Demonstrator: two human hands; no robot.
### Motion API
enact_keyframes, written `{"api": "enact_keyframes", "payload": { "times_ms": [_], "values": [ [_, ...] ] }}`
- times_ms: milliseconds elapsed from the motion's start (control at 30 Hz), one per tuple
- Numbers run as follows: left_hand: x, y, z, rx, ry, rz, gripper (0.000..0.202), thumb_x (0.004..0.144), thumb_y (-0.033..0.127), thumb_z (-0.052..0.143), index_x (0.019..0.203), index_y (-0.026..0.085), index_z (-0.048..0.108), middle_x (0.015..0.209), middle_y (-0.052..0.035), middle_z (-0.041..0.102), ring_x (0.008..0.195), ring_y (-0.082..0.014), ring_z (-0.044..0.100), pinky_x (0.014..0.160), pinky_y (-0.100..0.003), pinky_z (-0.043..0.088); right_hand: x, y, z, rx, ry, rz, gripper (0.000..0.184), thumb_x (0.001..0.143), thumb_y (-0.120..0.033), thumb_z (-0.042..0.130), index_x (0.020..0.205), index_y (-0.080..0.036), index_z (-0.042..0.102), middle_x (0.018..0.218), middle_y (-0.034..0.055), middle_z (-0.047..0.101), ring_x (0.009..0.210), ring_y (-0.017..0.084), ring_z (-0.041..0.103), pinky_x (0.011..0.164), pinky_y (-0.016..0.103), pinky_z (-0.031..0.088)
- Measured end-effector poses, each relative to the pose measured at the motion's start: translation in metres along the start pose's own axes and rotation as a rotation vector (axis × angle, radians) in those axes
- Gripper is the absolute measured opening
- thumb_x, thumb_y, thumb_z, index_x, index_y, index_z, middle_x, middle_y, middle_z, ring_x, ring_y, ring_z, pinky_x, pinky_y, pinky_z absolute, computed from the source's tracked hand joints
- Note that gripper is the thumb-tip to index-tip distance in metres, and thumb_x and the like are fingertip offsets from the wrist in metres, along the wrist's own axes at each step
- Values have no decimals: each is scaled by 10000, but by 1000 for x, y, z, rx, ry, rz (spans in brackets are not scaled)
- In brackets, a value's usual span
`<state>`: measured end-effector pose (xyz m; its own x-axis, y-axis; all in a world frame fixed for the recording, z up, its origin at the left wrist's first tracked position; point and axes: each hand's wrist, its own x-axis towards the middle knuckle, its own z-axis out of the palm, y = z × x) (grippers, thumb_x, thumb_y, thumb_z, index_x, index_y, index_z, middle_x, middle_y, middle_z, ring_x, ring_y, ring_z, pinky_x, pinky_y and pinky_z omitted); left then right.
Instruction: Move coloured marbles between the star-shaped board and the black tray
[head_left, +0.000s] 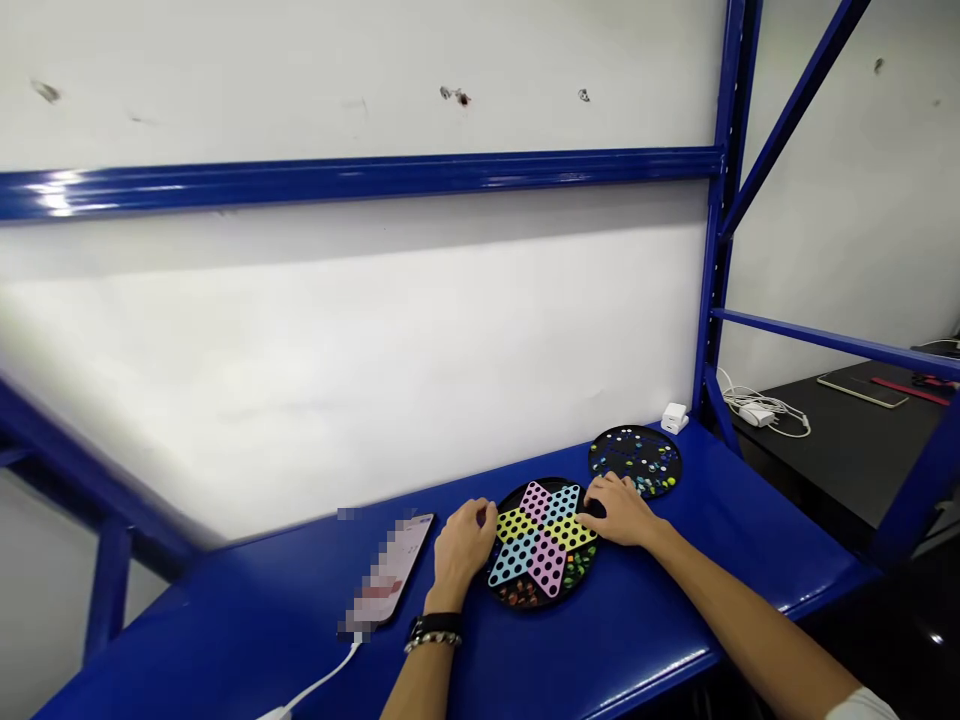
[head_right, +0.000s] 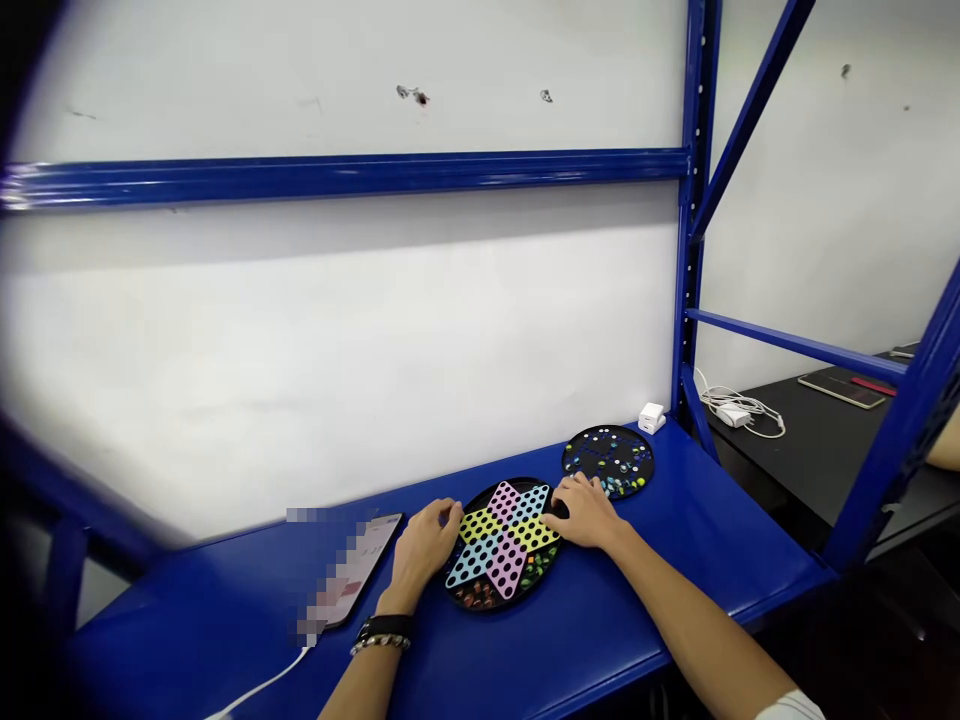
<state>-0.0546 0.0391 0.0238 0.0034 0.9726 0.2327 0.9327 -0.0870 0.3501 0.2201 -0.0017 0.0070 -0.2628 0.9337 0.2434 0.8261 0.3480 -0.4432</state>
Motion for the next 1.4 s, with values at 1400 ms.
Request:
{"api": "enact_keyframes", "payload": {
  "times_ms": [1400],
  "values": [
    [-8,20,-4,109,-122,173,331,933,409,404,1082,276,668,1175,-18,658,929,-195,664,707,-276,460,1,-16,14,-195,63,184,477,934,-410,447,556,-164,601,646,48,678,609,130,541,786,305,276]
  ]
}}
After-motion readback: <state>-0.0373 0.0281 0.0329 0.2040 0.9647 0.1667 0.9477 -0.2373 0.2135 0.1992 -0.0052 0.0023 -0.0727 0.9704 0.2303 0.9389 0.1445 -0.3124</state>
